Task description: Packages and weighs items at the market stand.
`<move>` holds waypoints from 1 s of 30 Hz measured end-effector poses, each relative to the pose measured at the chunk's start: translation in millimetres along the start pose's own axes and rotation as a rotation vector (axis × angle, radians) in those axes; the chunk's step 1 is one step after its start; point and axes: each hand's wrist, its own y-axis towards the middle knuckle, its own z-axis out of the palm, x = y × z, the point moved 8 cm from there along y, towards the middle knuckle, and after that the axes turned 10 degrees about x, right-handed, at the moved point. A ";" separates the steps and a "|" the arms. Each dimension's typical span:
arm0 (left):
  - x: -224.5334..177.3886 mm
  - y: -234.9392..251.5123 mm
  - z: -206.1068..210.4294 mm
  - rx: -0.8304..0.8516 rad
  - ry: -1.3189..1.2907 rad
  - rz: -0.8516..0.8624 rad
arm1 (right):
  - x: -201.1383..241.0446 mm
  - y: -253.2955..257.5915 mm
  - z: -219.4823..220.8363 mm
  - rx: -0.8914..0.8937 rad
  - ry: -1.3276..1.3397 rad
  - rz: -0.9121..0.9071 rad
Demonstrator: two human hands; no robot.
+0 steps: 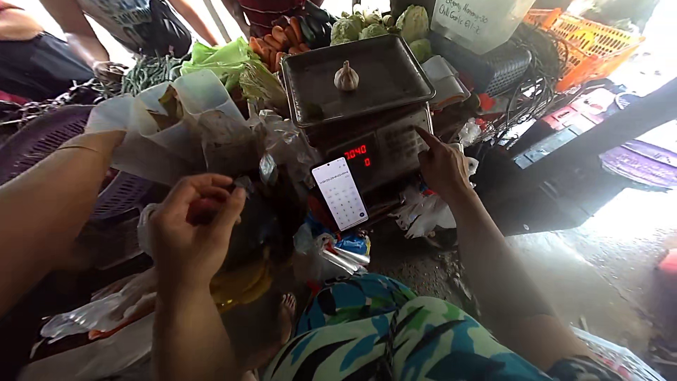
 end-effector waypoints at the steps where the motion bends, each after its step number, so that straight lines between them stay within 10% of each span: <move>1: 6.6 -8.2 1.7 -0.012 -0.030 -0.010 | 4.9 -4.9 1.2 -0.007 -0.014 -0.038; 11: -26.8 22.6 9.6 -0.066 0.260 0.240 | 5.2 -27.7 24.1 0.010 -0.018 -0.076; 22: -88.7 174.3 102.2 0.596 0.733 0.369 | 8.7 -5.2 6.0 0.054 0.012 0.026; 30: -82.1 168.2 76.4 0.511 0.750 0.266 | 18.3 -43.7 -2.0 -0.122 0.082 -0.163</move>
